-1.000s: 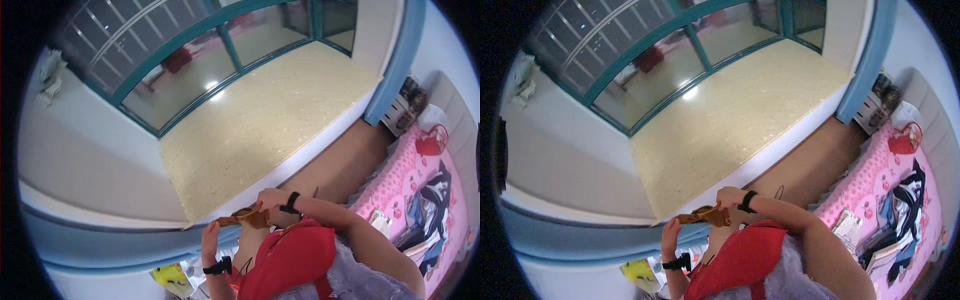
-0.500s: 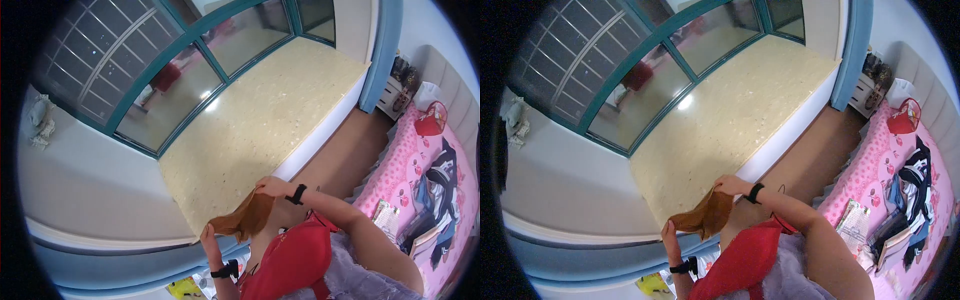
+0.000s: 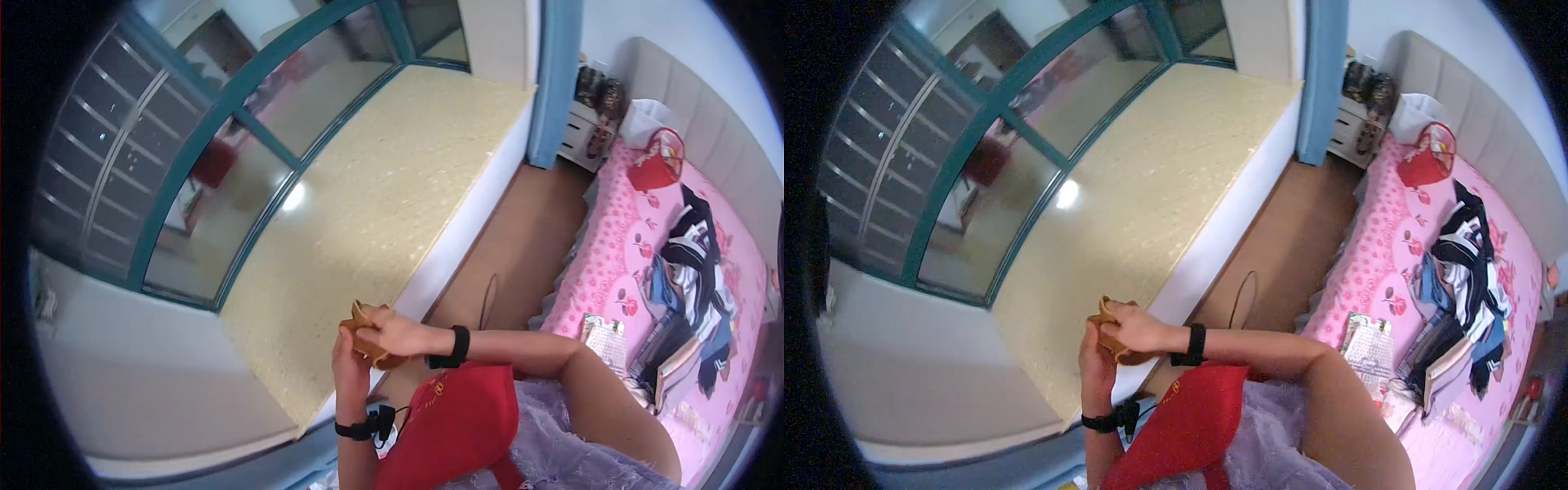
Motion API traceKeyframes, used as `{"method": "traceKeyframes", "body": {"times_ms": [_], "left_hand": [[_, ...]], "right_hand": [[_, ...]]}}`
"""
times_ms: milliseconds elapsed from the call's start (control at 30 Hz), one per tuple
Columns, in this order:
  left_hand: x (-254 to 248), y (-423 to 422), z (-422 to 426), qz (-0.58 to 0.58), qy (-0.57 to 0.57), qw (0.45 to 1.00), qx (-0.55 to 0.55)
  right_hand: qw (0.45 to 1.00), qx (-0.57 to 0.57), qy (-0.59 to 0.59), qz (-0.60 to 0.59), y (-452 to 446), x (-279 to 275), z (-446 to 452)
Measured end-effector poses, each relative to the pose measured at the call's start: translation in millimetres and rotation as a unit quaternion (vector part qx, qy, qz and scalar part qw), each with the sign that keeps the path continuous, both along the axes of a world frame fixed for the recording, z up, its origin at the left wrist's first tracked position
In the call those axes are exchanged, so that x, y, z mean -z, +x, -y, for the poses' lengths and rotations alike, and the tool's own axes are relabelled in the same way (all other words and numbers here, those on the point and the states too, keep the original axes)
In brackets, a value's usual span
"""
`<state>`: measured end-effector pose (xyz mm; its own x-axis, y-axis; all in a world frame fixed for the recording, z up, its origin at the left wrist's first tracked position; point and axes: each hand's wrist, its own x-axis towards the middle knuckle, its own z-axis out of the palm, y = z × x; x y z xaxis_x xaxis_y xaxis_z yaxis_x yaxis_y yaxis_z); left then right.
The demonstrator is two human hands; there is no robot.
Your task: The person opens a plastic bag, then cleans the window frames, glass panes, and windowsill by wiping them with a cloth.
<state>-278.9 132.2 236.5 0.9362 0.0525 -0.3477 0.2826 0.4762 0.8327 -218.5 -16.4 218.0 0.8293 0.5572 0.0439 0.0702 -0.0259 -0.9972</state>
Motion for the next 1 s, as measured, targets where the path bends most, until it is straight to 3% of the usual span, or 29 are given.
{"method": "traceKeyframes", "body": {"times_ms": [67,133,233,367,500,533,633,767,833,900,933,1000], "left_hand": [[-9.8,18.9,26.7,0.008,-0.037,0.999,0.032],[-1.6,36.2,41.9,0.021,0.043,0.996,0.075],[9.4,56.3,62.5,0.005,0.088,0.988,0.130],[19.9,102.2,96.0,0.012,0.048,0.983,0.175],[17.8,153.1,141.0,0.004,0.009,0.990,0.142],[17.1,168.8,147.1,0.000,-0.001,0.991,0.136],[15.6,213.1,170.2,-0.017,-0.044,0.993,0.111],[19.8,263.7,203.6,-0.018,-0.136,0.984,0.114],[24.8,296.1,222.0,0.009,-0.174,0.978,0.118],[30.5,327.2,238.0,0.020,-0.183,0.977,0.104],[31.2,344.4,248.0,0.027,-0.187,0.977,0.099],[25.8,376.6,269.8,0.011,-0.198,0.974,0.111]], "right_hand": [[0.998,-0.052,-0.045,0.013,10.1,-3.3,29.0],[0.993,-0.078,-0.067,0.058,13.5,-21.5,62.5],[0.979,-0.185,-0.054,-0.062,34.6,-9.4,97.1],[0.978,-0.051,0.092,-0.179,56.5,0.9,144.7],[0.993,0.106,0.040,-0.030,81.0,13.8,178.5],[0.993,0.104,-0.003,-0.054,90.7,13.2,190.6],[0.954,0.168,-0.147,0.202,108.2,4.4,215.5],[0.964,0.167,-0.120,0.166,158.1,34.8,231.1],[0.986,0.151,-0.063,-0.009,189.3,38.6,239.5],[0.975,0.125,-0.008,-0.183,221.9,27.8,255.5],[0.982,0.172,0.023,-0.076,239.6,42.4,258.0],[0.974,0.186,0.072,-0.106,276.5,56.1,283.5]]}}
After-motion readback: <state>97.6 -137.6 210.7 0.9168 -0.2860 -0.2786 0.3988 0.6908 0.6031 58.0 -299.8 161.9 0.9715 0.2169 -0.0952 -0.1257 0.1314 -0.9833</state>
